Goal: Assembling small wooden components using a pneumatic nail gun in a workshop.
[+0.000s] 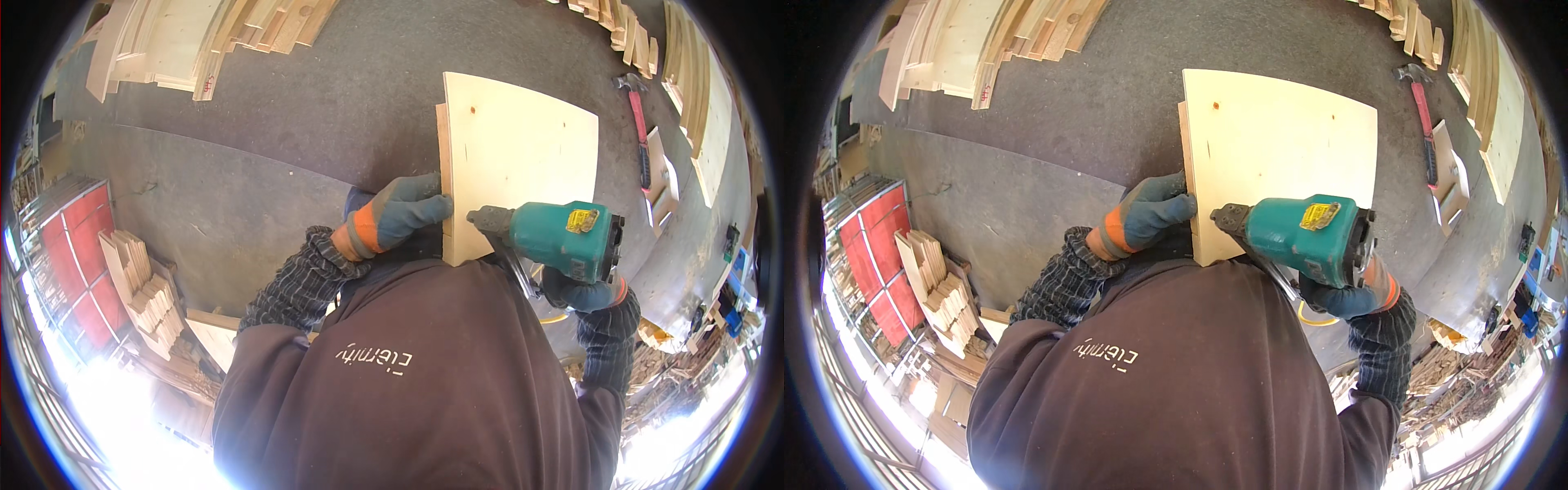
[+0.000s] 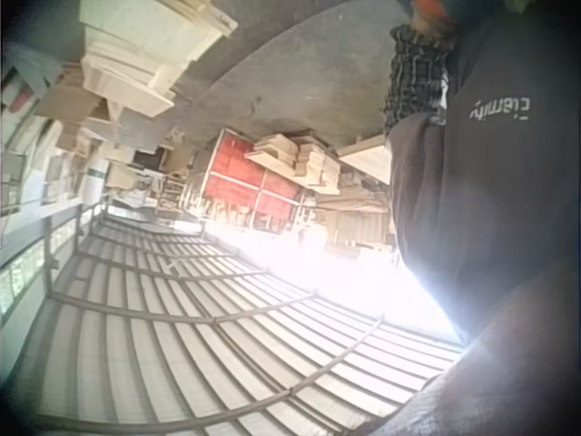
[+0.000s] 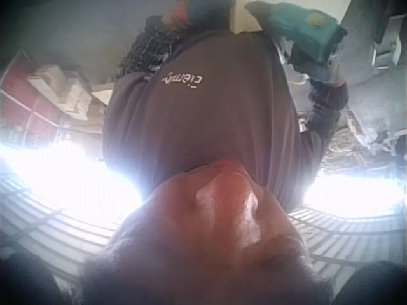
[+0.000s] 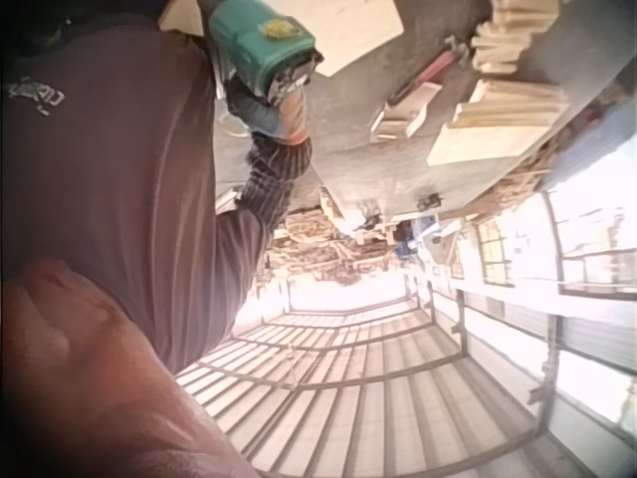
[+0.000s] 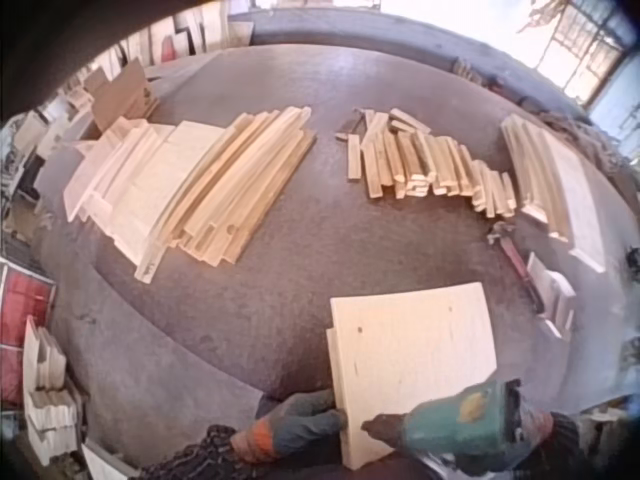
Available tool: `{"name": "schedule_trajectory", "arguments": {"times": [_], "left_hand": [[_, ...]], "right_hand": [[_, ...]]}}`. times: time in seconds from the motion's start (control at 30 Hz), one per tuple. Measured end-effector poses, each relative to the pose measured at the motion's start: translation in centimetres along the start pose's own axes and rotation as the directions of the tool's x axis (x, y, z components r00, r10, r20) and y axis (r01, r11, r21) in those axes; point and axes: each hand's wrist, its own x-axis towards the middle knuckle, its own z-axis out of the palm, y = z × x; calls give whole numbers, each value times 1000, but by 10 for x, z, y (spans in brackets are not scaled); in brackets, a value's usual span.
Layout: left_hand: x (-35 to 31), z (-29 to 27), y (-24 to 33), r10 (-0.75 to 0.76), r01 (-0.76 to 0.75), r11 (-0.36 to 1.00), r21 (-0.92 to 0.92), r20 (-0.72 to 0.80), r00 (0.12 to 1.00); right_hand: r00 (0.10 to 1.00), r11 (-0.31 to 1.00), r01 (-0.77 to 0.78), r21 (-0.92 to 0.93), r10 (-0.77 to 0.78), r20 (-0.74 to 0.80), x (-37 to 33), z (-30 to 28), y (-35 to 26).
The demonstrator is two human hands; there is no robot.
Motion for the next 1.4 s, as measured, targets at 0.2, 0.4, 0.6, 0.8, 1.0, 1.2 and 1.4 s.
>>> {"name": "schedule_trajectory", "arguments": {"times": [0.2, 0.4, 0.6, 0.8, 1.0, 1.2, 1.4], "left_hand": [[-2, 0, -2, 6, -7, 999, 33, 16, 1000], [-2, 2, 3, 6, -7, 999, 40, 34, 999], [0, 1, -1, 23, -26, 998, 53, 61, 998], [0, 3, -3, 2, -7, 998, 59, 83, 997], [1, 1, -5, 1, -7, 997, 76, 84, 996], [1, 4, -4, -31, 24, 997, 70, 95, 995], [3, 2, -5, -43, 34, 996, 88, 108, 993]], "right_hand": [[981, 985, 168, -44, -163, 110, 11, -5, -10], [995, 966, -79, 247, 62, 77, -3, 6, 22], [991, 998, -5, 56, -2, 133, -9, 4, 28], [946, 965, 258, -54, -241, 216, -5, -2, 20], [983, 982, 0, 189, -35, 179, -1, -2, -6], [976, 978, -33, 206, -13, 219, -3, 0, -6], [966, 982, 184, 41, -188, 178, 4, 4, 1]]}}
